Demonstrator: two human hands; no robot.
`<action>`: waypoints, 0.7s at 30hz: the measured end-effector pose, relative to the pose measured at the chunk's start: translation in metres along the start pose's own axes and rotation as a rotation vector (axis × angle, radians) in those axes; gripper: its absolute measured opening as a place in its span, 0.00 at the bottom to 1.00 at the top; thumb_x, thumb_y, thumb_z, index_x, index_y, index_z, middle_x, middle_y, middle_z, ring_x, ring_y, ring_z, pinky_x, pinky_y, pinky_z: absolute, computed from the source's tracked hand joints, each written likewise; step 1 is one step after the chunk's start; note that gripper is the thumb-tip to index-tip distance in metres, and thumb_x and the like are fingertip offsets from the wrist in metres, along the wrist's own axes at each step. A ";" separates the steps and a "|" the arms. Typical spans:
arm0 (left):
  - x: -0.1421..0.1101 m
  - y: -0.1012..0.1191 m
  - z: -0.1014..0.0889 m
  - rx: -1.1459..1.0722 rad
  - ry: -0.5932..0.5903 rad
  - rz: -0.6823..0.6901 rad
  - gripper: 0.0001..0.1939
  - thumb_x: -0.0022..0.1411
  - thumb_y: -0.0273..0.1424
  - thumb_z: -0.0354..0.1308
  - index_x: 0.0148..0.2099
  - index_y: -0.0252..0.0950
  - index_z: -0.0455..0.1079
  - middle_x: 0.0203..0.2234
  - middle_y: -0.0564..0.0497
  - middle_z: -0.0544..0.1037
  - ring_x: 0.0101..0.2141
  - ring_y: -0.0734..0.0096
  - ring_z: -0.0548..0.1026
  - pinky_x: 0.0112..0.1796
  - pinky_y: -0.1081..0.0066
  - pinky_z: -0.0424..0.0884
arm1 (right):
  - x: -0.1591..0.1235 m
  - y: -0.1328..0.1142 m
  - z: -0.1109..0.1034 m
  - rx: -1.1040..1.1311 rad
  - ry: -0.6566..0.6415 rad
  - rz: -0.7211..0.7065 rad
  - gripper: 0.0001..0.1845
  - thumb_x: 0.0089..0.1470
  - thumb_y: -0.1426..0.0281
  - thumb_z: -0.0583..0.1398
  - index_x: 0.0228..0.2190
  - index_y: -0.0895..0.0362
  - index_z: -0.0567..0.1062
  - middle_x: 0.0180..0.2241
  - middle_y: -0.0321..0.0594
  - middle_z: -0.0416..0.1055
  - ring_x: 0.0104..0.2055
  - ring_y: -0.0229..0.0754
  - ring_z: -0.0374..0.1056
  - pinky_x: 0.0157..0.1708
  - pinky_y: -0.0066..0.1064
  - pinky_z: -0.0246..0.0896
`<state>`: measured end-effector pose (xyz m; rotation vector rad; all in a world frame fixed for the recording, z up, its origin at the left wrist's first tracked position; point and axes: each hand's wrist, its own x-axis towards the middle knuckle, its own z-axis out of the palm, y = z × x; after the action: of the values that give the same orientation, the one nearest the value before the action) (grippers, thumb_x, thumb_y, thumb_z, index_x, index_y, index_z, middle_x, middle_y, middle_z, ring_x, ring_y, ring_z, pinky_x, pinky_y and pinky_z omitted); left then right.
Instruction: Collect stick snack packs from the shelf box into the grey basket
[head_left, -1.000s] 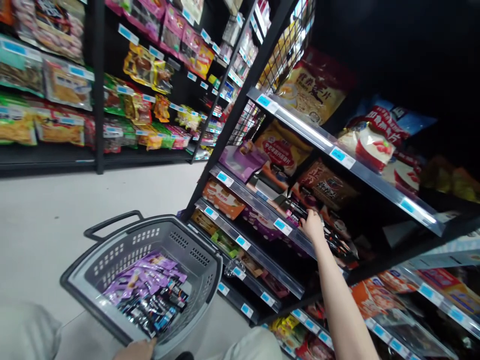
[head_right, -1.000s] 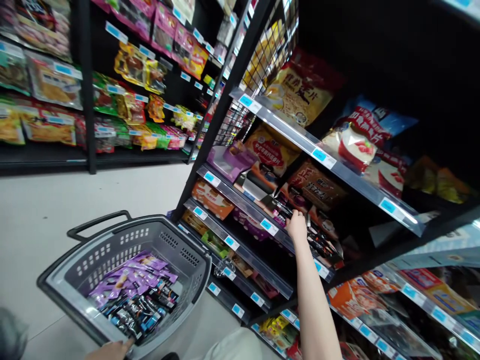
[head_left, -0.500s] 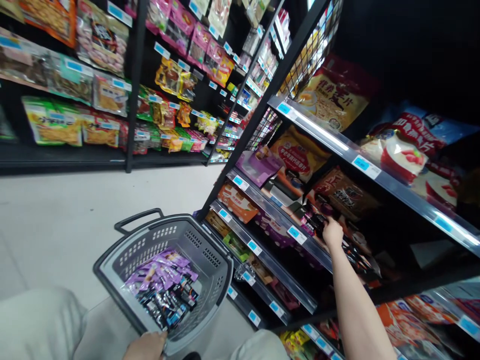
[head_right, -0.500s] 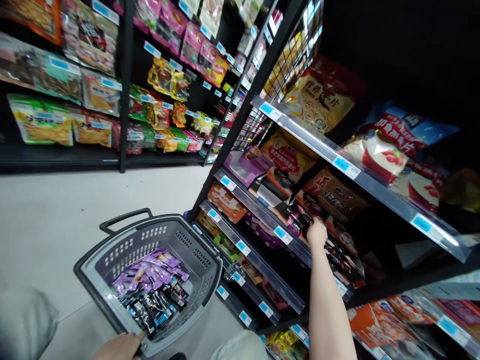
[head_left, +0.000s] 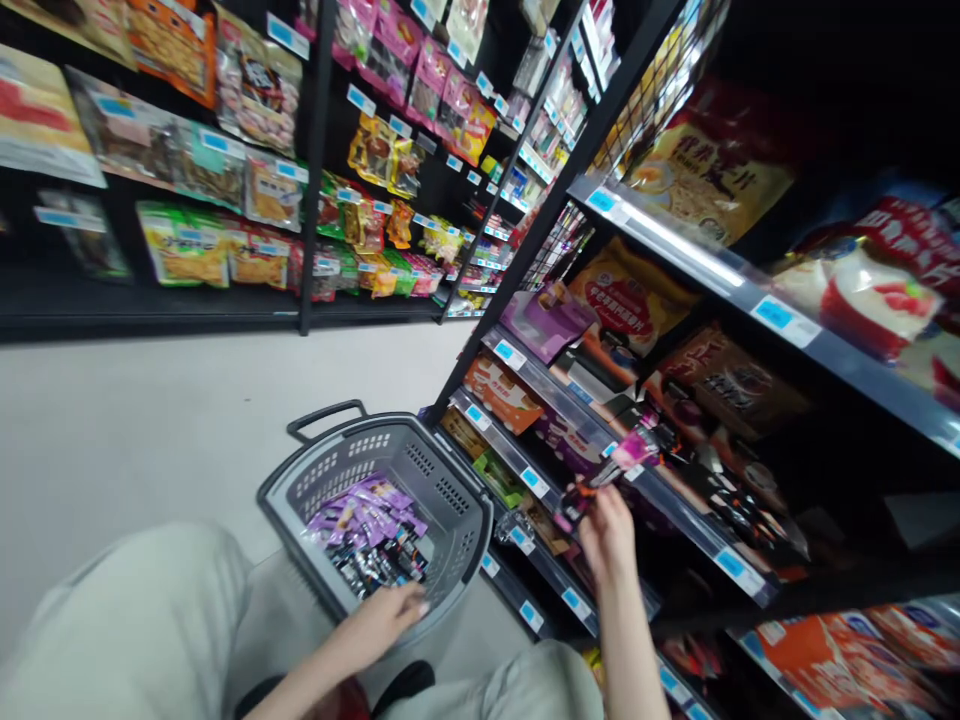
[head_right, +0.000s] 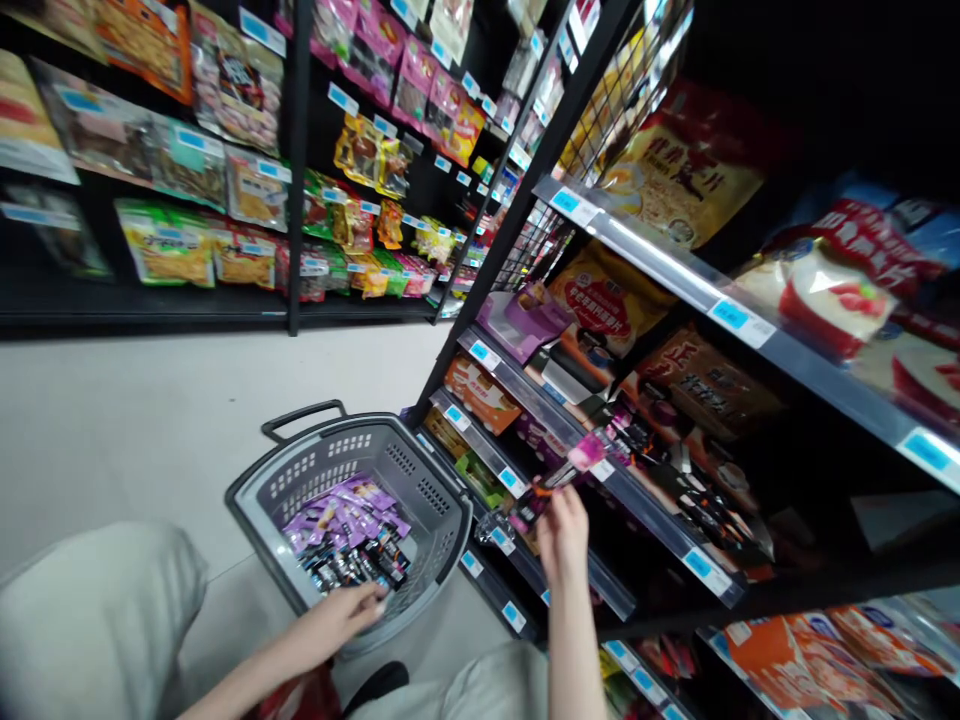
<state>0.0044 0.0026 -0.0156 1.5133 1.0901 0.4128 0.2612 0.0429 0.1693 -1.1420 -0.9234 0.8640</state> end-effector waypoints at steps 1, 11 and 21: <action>0.001 0.005 -0.001 -0.171 -0.039 -0.002 0.21 0.52 0.43 0.46 0.43 0.36 0.64 0.34 0.48 0.74 0.38 0.64 0.70 0.39 0.67 0.64 | -0.024 0.024 0.011 0.071 -0.041 0.096 0.12 0.42 0.66 0.59 0.32 0.56 0.70 0.31 0.38 0.71 0.32 0.40 0.67 0.36 0.36 0.61; -0.012 0.001 0.003 -1.081 -0.416 -0.238 0.22 0.47 0.41 0.56 0.42 0.32 0.61 0.29 0.45 0.73 0.29 0.65 0.73 0.32 0.64 0.67 | -0.138 0.173 0.048 0.383 -0.228 0.510 0.12 0.42 0.70 0.60 0.33 0.52 0.71 0.34 0.35 0.72 0.39 0.39 0.65 0.44 0.34 0.54; -0.009 0.000 -0.005 -1.055 -0.209 -0.141 0.16 0.43 0.29 0.61 0.36 0.31 0.64 0.28 0.49 0.72 0.30 0.70 0.73 0.29 0.74 0.69 | -0.143 0.164 0.049 0.330 -0.309 0.507 0.13 0.35 0.77 0.60 0.29 0.54 0.72 0.32 0.35 0.71 0.40 0.42 0.64 0.44 0.36 0.54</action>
<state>-0.0043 -0.0018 -0.0110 0.5226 0.6185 0.5884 0.1475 -0.0376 -0.0045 -0.9788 -0.7047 1.5790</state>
